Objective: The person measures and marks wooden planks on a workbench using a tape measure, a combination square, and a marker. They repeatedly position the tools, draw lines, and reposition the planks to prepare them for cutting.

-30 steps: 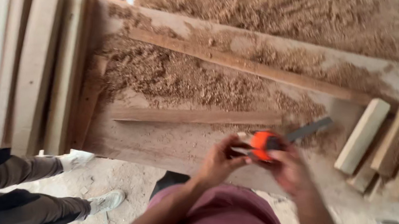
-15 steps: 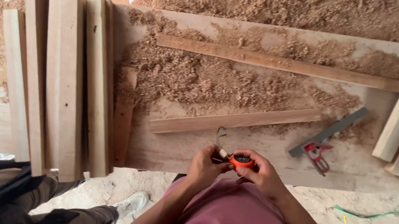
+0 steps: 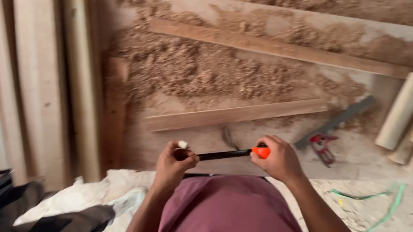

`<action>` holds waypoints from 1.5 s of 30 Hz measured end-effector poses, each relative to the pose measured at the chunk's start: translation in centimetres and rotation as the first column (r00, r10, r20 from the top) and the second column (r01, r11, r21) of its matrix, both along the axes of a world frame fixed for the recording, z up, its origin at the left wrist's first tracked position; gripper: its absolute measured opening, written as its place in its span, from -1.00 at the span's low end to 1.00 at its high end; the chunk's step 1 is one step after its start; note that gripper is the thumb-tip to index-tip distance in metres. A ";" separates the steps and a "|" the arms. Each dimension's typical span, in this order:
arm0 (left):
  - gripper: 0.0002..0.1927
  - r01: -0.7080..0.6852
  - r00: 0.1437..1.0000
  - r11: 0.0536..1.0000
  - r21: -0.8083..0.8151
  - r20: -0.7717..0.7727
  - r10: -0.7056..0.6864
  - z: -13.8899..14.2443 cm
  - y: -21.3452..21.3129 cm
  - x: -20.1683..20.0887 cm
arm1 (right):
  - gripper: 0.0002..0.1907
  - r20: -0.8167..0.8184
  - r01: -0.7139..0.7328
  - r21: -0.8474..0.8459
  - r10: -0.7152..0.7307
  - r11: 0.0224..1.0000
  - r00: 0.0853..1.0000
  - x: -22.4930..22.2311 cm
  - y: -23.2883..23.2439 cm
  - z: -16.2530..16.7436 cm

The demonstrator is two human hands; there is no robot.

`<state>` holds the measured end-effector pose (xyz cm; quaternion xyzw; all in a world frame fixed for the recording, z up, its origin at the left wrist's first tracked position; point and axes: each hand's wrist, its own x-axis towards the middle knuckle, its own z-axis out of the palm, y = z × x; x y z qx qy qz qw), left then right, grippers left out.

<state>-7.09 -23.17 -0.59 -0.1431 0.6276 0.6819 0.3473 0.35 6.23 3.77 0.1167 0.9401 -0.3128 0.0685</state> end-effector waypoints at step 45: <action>0.10 -0.337 0.557 0.923 0.184 -0.751 0.354 15.5 10.3 8.5 | -0.45 -0.115 -0.158 -0.963 0.199 0.218 0.973 1.6 -2.3 14.6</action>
